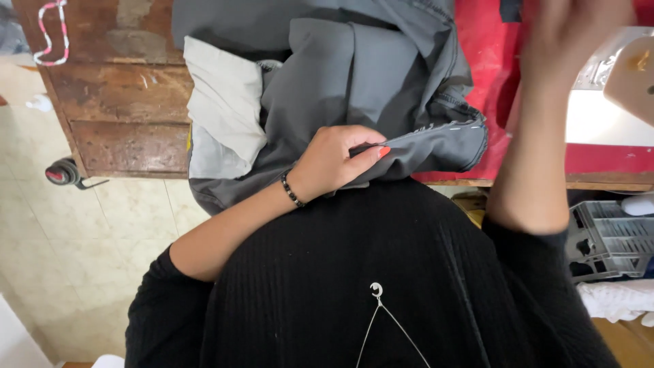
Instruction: Trimming loose threads from a grey garment using small hand snips on a sewing floor
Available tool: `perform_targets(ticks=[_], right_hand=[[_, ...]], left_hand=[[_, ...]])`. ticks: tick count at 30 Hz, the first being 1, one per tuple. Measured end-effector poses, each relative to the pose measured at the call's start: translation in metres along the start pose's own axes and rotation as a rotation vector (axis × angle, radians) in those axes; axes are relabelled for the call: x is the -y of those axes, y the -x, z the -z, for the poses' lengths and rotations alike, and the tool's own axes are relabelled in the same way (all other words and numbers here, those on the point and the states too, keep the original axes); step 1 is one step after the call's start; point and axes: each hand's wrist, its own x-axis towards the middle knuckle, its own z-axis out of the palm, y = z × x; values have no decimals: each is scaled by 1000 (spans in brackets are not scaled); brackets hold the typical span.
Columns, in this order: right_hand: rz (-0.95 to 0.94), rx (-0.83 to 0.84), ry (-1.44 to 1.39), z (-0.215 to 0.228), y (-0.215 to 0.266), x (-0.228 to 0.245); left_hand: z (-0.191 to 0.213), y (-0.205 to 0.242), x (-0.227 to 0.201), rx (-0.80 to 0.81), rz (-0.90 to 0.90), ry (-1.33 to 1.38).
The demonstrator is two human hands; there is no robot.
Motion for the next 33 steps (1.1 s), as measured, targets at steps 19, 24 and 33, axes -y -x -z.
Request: perform_targets(ticks=[19, 24, 33], right_hand=[[-15, 301, 144, -21, 149, 53], [115, 263, 298, -25, 163, 37], [395, 179, 442, -36, 164, 36]], left_hand=[[-2, 12, -1, 13, -25, 65], [-1, 14, -10, -6, -49, 49], [-2, 20, -11, 14, -137, -36]])
